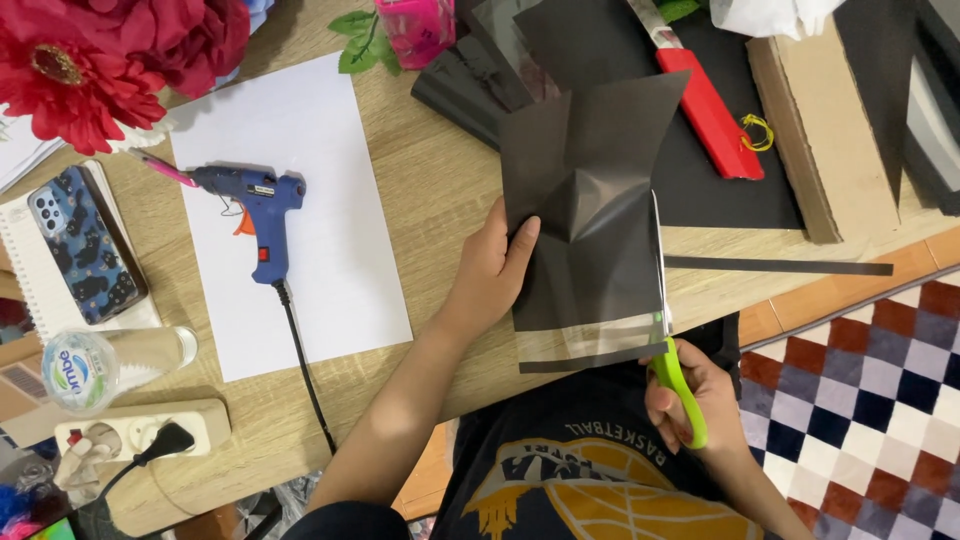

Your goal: The person cuts a strip of black paper using scissors, then arranges artificial flowers and green leaves into a cardboard box. They use a hot glue gun to attach the leaves and flowers to the box, creating a decorative arrangement.

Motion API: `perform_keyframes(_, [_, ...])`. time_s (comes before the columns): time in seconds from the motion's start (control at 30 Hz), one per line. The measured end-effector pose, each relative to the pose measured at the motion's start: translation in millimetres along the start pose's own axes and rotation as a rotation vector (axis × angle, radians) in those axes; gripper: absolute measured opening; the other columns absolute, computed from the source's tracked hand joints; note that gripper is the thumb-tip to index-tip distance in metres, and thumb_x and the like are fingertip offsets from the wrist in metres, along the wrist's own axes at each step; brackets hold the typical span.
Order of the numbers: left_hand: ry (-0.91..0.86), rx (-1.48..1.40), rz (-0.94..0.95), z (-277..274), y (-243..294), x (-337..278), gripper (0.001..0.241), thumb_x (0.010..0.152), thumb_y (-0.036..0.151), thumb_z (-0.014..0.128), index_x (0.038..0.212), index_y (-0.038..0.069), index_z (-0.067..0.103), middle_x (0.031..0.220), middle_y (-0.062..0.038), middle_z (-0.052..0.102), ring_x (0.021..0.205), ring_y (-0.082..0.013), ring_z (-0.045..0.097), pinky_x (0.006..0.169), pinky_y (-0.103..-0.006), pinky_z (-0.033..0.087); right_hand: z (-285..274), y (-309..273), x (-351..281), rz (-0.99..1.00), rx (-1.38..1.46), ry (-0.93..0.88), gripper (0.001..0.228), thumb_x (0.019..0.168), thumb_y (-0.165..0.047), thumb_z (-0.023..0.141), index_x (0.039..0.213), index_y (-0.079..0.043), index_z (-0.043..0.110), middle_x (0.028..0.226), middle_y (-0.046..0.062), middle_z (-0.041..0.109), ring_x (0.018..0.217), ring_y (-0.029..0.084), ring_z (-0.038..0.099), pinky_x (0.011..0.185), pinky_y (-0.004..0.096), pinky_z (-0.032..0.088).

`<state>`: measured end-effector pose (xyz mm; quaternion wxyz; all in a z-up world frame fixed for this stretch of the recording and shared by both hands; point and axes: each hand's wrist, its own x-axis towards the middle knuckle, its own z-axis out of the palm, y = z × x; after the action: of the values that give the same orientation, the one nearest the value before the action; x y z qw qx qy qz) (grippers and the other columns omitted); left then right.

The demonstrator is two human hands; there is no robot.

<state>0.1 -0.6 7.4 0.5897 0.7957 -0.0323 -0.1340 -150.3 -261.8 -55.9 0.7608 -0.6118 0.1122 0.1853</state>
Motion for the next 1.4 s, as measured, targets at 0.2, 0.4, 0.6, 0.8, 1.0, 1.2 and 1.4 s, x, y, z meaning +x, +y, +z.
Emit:
perform_keyframes(0.2, [-0.069, 0.015, -0.046, 3, 4, -6, 0.053, 0.105, 0.04, 0.038, 0.145, 0.007, 0.047, 0.109, -0.003, 0.071, 0.095, -0.0167, 0.068, 0.086, -0.0309, 0.054, -6, 12, 0, 0.011, 0.04, 0.006, 0.066, 0.072, -0.055, 0.082, 0.105, -0.004, 0.058, 0.052, 0.008, 0.063, 0.025, 0.011, 0.046, 0.017, 0.023, 0.032])
perform_keyframes(0.4, [-0.038, 0.01, -0.078, 11, 2, -14, 0.039, 0.107, 0.034, 0.04, 0.133, 0.009, 0.053, 0.077, 0.003, 0.054, 0.069, -0.0094, 0.053, 0.066, -0.0265, 0.046, -10, 16, 1, -0.022, 0.069, -0.037, 0.058, 0.079, -0.049, 0.081, 0.109, -0.004, 0.061, 0.051, 0.008, 0.062, 0.025, 0.011, 0.045, 0.018, 0.023, 0.033])
perform_keyframes(0.6, [0.014, 0.099, -0.151, -6, 0, -25, 0.041, 0.105, 0.034, 0.041, 0.136, 0.008, 0.052, 0.102, -0.003, 0.069, 0.089, -0.0179, 0.067, 0.076, -0.0319, 0.051, -15, -2, 5, 0.003, 0.379, -0.268, 0.054, 0.089, -0.031, 0.082, 0.117, 0.007, 0.056, 0.06, 0.014, 0.064, 0.028, 0.014, 0.05, 0.02, 0.023, 0.038])
perform_keyframes(0.8, [0.186, 0.054, -0.145, -30, 21, -22, 0.05, 0.104, 0.034, 0.043, 0.146, 0.009, 0.046, 0.128, -0.004, 0.067, 0.114, -0.0194, 0.066, 0.094, -0.0315, 0.053, -10, -79, 28, -0.037, 0.15, -0.493, 0.059, 0.098, -0.043, 0.071, 0.131, 0.002, 0.053, 0.068, 0.006, 0.067, 0.038, 0.008, 0.055, 0.03, 0.017, 0.047])
perform_keyframes(1.0, [0.548, 0.665, 0.129, -21, -21, -16, 0.095, 0.102, 0.029, 0.072, 0.162, 0.001, 0.005, 0.166, -0.026, 0.026, 0.15, -0.0429, 0.034, 0.124, -0.0537, 0.031, -4, -102, 71, 0.213, 0.564, -0.796, 0.074, 0.101, -0.058, 0.057, 0.136, 0.007, 0.047, 0.07, 0.012, 0.057, 0.041, 0.011, 0.047, 0.035, 0.022, 0.043])
perform_keyframes(1.2, [0.49, 0.243, 0.327, -10, 27, -31, 0.099, 0.103, 0.022, 0.074, 0.165, 0.009, -0.002, 0.176, -0.017, 0.005, 0.166, -0.0375, 0.017, 0.14, -0.0521, 0.018, -2, -112, 80, 0.238, 0.723, -1.062, 0.085, 0.093, -0.063, 0.071, 0.126, 0.011, 0.044, 0.061, 0.014, 0.055, 0.036, 0.017, 0.051, 0.03, 0.025, 0.046])
perform_keyframes(1.4, [-0.251, -0.171, 0.183, 38, 41, 13, 0.087, 0.089, 0.035, 0.072, 0.16, 0.017, 0.026, 0.16, -0.014, 0.048, 0.151, -0.0296, 0.046, 0.12, -0.04, 0.041, -6, -134, 73, 0.252, 0.781, -1.156, 0.08, 0.099, -0.052, 0.085, 0.131, 0.006, 0.04, 0.069, 0.017, 0.06, 0.041, 0.022, 0.054, 0.032, 0.029, 0.044])
